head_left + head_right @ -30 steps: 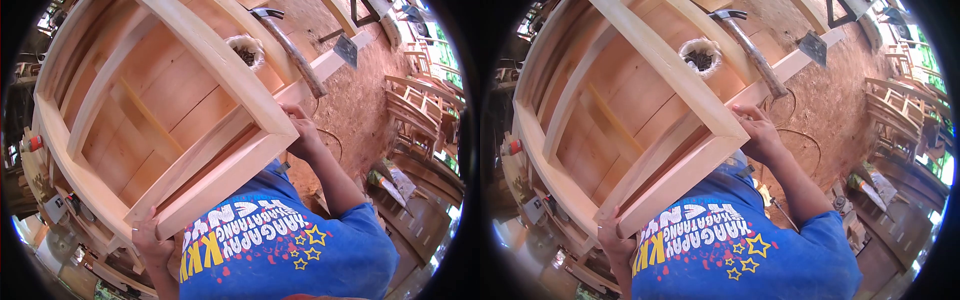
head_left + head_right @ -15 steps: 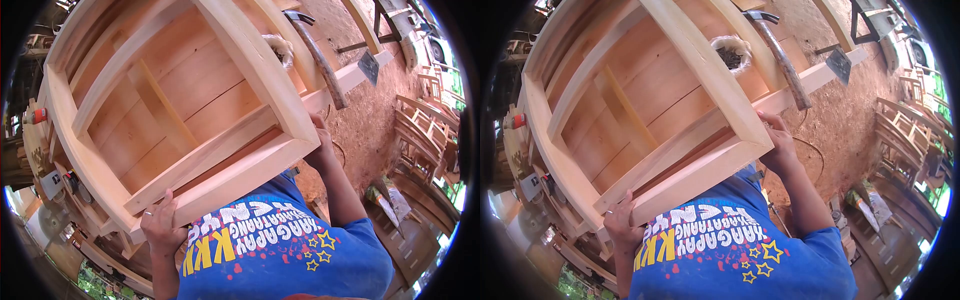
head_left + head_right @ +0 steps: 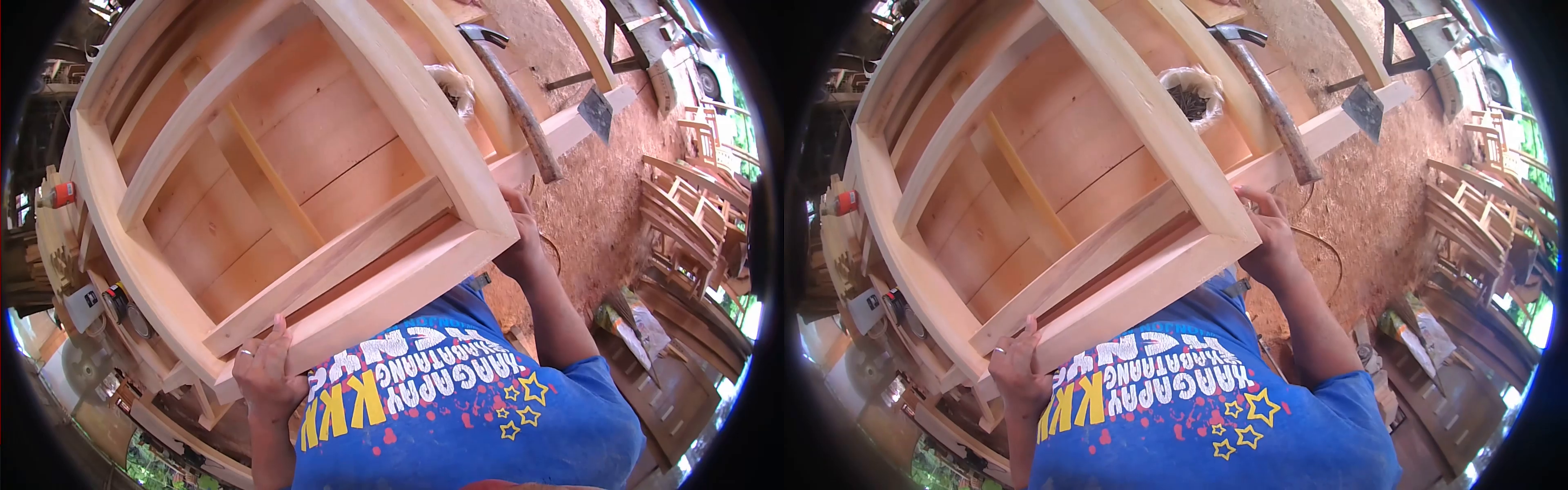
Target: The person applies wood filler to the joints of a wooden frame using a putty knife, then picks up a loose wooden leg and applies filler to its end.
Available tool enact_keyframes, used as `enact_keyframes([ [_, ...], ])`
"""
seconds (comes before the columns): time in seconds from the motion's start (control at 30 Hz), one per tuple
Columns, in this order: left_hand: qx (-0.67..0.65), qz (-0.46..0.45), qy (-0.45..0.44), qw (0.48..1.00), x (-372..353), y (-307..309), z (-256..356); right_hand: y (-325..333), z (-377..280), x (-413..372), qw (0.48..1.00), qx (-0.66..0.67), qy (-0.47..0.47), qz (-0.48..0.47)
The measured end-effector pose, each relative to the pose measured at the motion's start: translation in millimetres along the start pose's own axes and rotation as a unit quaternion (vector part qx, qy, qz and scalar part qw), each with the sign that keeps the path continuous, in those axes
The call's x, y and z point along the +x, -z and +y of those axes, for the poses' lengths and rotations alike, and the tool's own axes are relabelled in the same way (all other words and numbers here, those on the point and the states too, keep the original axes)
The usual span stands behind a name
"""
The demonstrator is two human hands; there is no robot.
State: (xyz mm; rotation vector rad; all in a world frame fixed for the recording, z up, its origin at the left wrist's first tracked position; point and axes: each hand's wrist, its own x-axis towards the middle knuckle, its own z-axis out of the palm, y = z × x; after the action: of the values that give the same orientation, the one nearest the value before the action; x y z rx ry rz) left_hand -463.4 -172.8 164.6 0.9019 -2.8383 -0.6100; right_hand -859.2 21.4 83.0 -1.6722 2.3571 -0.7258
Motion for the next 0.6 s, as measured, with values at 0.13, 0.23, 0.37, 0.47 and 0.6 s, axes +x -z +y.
enact_keyframes([
  [0.13,-0.006,0.018,0.005,1.000,5,-1,3,2,2,10,0.998,-0.048,0.034,0.038],
  [0.23,-0.014,0.031,0.015,0.999,12,-3,8,-5,9,10,0.997,-0.029,0.022,0.068],
  [0.37,-0.008,0.049,0.015,0.999,16,-3,13,-17,20,5,0.997,0.013,0.000,0.075],
  [0.47,-0.007,0.034,0.012,0.999,12,-5,7,-16,21,4,0.997,0.034,-0.011,0.074],
  [0.6,0.033,0.011,0.030,0.999,14,4,16,-22,26,-6,0.993,0.068,-0.027,0.094],
])
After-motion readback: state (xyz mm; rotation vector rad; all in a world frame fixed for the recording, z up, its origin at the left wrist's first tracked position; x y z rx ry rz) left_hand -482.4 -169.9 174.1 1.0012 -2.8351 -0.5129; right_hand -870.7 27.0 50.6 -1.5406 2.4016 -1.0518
